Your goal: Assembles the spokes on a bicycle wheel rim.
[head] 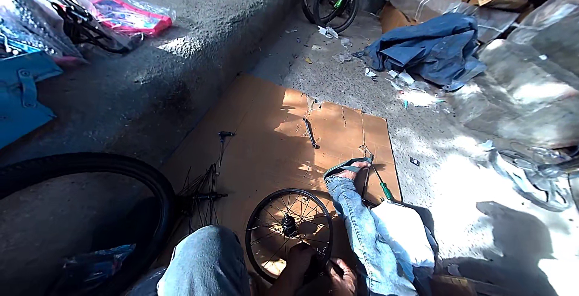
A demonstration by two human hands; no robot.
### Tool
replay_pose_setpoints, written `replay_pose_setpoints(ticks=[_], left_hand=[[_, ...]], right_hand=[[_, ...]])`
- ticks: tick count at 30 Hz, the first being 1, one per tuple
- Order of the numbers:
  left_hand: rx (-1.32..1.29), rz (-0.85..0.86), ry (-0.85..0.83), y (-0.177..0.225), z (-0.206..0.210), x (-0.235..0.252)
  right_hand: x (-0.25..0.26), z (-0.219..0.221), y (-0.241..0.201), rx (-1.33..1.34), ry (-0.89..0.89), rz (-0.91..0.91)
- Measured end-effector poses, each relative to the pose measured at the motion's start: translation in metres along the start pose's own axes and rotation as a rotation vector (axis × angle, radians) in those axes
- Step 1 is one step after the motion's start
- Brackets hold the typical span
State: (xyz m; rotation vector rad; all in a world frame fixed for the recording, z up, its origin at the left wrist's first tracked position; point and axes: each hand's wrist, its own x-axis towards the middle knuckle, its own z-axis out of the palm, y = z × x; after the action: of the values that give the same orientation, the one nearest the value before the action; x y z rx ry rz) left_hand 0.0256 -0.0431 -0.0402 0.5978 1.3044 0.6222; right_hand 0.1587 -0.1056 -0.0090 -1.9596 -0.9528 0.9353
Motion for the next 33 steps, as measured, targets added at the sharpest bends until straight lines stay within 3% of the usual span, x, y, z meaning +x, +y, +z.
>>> replay_pose_setpoints(ticks=[22,33], left_hand=[[-0.054,-0.045,-0.005,0.0048,0.0011,-0.0003],[-0.103,-0.059,-0.008,0.0026,-0.0008,0.0016]], right_hand=[[0.0000,0.0043,0.0018,-0.048,0.060,-0.112],[0.0004,0.0039,-0.0007,0.071,0.030,0.003]])
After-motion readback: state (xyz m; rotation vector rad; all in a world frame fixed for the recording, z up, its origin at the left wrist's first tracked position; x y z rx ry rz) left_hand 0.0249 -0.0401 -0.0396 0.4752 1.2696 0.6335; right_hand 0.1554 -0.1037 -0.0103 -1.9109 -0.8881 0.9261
